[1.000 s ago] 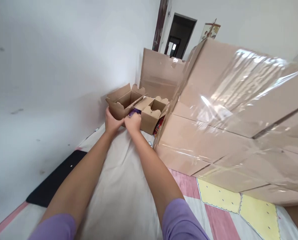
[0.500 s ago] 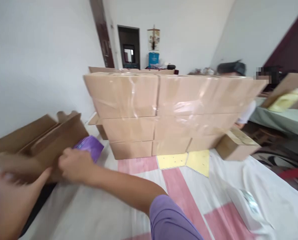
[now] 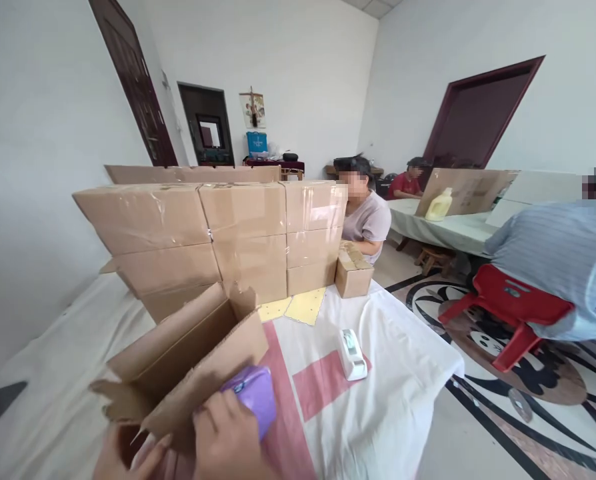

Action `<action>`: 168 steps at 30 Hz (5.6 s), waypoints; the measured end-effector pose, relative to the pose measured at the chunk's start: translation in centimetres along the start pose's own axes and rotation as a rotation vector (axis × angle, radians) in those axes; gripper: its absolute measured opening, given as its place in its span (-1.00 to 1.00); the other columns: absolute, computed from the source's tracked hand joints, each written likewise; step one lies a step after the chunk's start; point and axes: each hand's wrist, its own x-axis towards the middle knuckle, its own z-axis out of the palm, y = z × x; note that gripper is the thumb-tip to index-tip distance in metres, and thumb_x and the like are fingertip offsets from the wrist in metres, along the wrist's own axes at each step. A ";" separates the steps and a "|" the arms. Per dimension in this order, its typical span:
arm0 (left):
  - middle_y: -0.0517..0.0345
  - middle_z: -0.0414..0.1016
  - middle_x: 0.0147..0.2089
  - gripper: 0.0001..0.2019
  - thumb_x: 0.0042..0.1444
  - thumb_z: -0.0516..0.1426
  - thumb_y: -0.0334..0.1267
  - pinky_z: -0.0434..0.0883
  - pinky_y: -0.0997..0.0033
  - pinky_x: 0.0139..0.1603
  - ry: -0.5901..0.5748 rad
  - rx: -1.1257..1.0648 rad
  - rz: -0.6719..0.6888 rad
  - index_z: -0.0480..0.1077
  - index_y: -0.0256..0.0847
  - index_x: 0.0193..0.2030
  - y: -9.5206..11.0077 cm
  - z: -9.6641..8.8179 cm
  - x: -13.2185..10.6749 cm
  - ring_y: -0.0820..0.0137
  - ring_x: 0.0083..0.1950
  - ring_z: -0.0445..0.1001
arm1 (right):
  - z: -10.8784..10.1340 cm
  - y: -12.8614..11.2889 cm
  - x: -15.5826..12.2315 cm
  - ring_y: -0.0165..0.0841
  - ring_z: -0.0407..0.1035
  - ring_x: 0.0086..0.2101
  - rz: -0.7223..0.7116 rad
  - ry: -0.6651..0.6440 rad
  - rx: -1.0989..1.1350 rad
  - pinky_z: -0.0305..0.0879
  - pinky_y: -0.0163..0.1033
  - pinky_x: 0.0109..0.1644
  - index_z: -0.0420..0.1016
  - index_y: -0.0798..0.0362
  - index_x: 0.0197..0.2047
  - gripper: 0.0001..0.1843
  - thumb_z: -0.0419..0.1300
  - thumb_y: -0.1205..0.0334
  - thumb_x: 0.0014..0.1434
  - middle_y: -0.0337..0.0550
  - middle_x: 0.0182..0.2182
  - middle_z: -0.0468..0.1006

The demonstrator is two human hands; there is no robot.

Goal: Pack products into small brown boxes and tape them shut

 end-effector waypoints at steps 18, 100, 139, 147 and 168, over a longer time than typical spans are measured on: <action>-0.06 0.58 0.07 -0.02 -0.44 0.43 0.13 0.33 -0.14 0.35 -0.243 -0.116 0.000 0.34 -0.05 0.23 -0.5 3.9 -2.7 -0.21 0.30 0.38 | -14.0 4.5 -11.3 -0.16 0.53 -0.18 0.456 0.062 0.017 0.51 -0.05 -0.14 0.35 -0.14 0.30 -0.43 -0.07 0.41 0.30 -0.04 -0.07 0.57; -0.08 0.11 0.26 -0.10 0.04 0.17 0.36 0.34 -0.19 0.28 -0.033 -0.313 0.856 -0.03 0.09 0.43 7.4 6.3 -24.2 -0.04 0.30 0.25 | -20.8 -2.6 -11.0 0.00 0.33 0.22 0.975 -0.156 1.201 0.26 0.10 0.31 0.26 -0.15 0.32 -0.13 0.47 -0.09 0.00 0.00 0.24 0.44; 0.21 0.63 -0.17 -0.57 0.02 -0.03 -0.56 0.41 0.12 0.32 -0.284 0.200 0.623 0.39 -0.08 -0.03 0.9 4.6 -20.8 0.37 -0.11 0.61 | -8.7 5.6 15.4 -0.06 0.47 -0.21 -0.664 -1.090 -0.451 0.26 -0.17 -0.27 0.34 0.15 0.22 -0.24 0.35 0.01 0.00 0.17 -0.06 0.50; 0.22 0.63 -0.22 -0.59 -0.01 0.00 -0.57 0.44 0.20 0.20 -0.347 0.253 0.605 0.42 -0.09 -0.08 2.5 4.7 -21.5 0.38 -0.20 0.60 | -7.5 4.6 14.9 -0.09 0.44 -0.21 -0.835 -1.095 -0.599 0.21 -0.17 -0.26 0.43 0.12 0.11 -0.44 0.35 0.17 0.04 0.15 -0.03 0.49; 0.25 0.67 -0.32 -0.71 0.01 0.11 -0.53 0.47 0.50 -0.12 -0.471 0.513 0.624 0.52 -0.06 -0.26 -5.3 5.6 -19.4 0.38 -0.30 0.62 | -2.8 8.4 10.5 -0.39 0.40 -0.50 -0.803 -0.959 -0.477 0.22 -0.22 -0.44 0.56 -0.04 -0.04 -0.66 0.15 0.47 0.17 -0.03 0.00 0.54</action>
